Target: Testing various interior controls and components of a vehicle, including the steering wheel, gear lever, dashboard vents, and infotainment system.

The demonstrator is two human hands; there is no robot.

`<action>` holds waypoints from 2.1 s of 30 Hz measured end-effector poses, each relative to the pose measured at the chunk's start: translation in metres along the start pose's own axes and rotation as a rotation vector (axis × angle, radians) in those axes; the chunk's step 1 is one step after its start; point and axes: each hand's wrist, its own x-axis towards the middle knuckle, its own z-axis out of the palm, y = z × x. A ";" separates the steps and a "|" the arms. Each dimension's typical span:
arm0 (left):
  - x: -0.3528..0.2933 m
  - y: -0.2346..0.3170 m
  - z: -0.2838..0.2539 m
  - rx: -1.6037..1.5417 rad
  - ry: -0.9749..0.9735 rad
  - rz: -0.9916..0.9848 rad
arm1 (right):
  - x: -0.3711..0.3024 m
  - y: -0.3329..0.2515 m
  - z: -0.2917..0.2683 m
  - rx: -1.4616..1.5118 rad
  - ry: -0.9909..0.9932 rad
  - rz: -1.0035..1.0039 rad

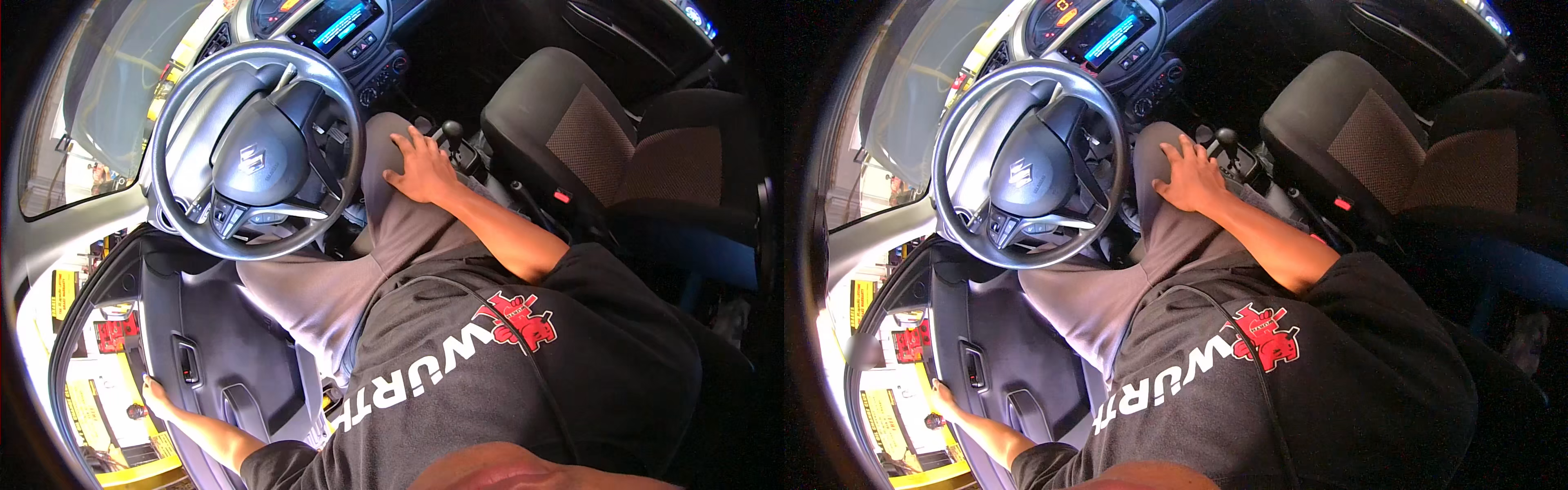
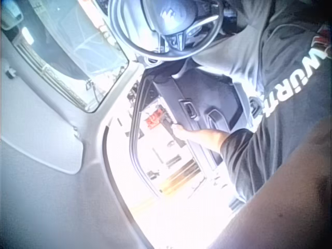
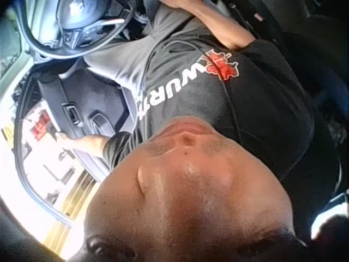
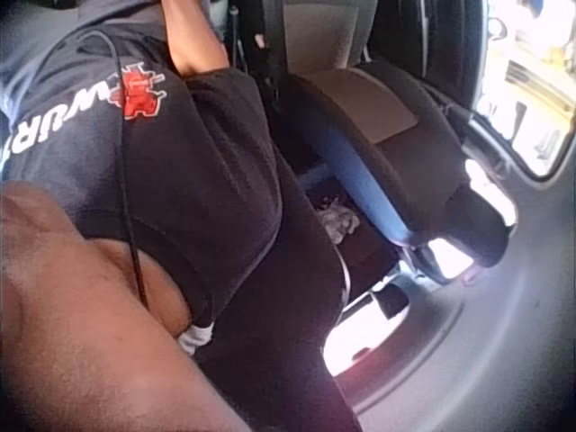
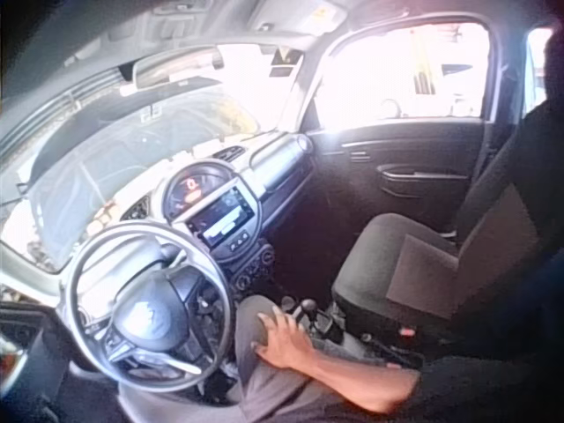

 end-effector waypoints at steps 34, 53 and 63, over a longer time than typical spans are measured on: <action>-0.238 0.336 -0.022 -1.252 0.172 0.635 | -0.003 -0.003 -0.006 -0.004 0.001 -0.013; -0.193 0.373 0.092 -1.402 0.163 0.152 | 0.006 -0.003 0.008 -0.022 0.022 -0.086; -0.118 0.390 0.096 -1.141 0.283 0.278 | 0.008 -0.001 0.015 -0.006 0.042 -0.092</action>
